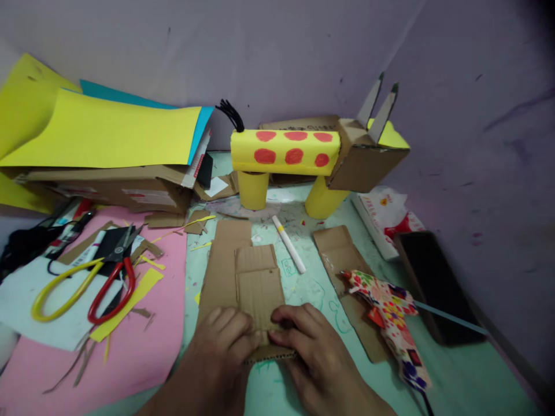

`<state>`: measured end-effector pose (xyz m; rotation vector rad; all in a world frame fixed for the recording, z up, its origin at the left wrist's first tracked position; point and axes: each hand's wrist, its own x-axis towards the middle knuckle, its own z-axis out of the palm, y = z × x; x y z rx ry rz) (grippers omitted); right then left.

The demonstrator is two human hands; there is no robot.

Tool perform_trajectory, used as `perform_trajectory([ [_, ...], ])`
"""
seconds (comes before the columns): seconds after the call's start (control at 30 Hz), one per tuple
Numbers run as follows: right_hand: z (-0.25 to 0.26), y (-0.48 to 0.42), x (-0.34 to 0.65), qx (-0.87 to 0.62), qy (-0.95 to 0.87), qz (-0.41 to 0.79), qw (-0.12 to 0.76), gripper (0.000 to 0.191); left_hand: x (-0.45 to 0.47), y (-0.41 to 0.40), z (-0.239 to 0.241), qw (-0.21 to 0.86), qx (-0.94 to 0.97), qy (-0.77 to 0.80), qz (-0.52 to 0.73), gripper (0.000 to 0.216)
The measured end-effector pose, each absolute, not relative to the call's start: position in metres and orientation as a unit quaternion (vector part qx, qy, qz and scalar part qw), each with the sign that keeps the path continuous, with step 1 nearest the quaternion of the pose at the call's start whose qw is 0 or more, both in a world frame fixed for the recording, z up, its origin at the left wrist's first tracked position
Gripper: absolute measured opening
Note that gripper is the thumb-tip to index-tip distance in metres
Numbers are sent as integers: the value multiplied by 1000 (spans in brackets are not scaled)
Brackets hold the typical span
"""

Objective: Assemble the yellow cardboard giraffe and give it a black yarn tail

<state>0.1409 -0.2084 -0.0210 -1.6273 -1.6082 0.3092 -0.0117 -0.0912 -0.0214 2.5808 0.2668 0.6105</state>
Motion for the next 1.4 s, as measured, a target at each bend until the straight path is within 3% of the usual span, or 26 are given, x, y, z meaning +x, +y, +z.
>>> perform_trajectory([
  [0.1, -21, -207, 141, -652, -630, 143, 397, 21, -9, -92, -20, 245, 942, 116, 201, 25],
  [0.23, -20, -210, 145, -636, -641, 156, 400, 26, -17, -84, -12, 280, 937, 118, 174, 15],
  [0.37, -16, -212, 151, -588, -668, 163, 426, 33, -24, -59, -1, 350, 899, 153, 215, 30],
  [0.5, -8, -211, 154, -553, -702, 195, 404, 28, -4, -36, -2, 227, 896, 298, 238, 37],
  [0.6, -4, -211, 155, -560, -713, 193, 376, 25, 14, -31, -9, 156, 927, 283, 191, 41],
  [0.8, -6, -214, 151, -575, -704, 178, 376, 25, 18, -42, -3, 164, 930, 229, 238, 12],
  [0.97, -15, -212, 143, -611, -659, 171, 404, 12, 10, -54, 4, 221, 921, 79, 311, 19],
  [1.1, -23, -211, 139, -635, -628, 163, 419, 4, 9, -58, 1, 245, 912, 68, 323, 17],
  [1.4, -28, -212, 135, -650, -605, 160, 430, 5, 8, -58, 0, 260, 912, 56, 311, 18],
])
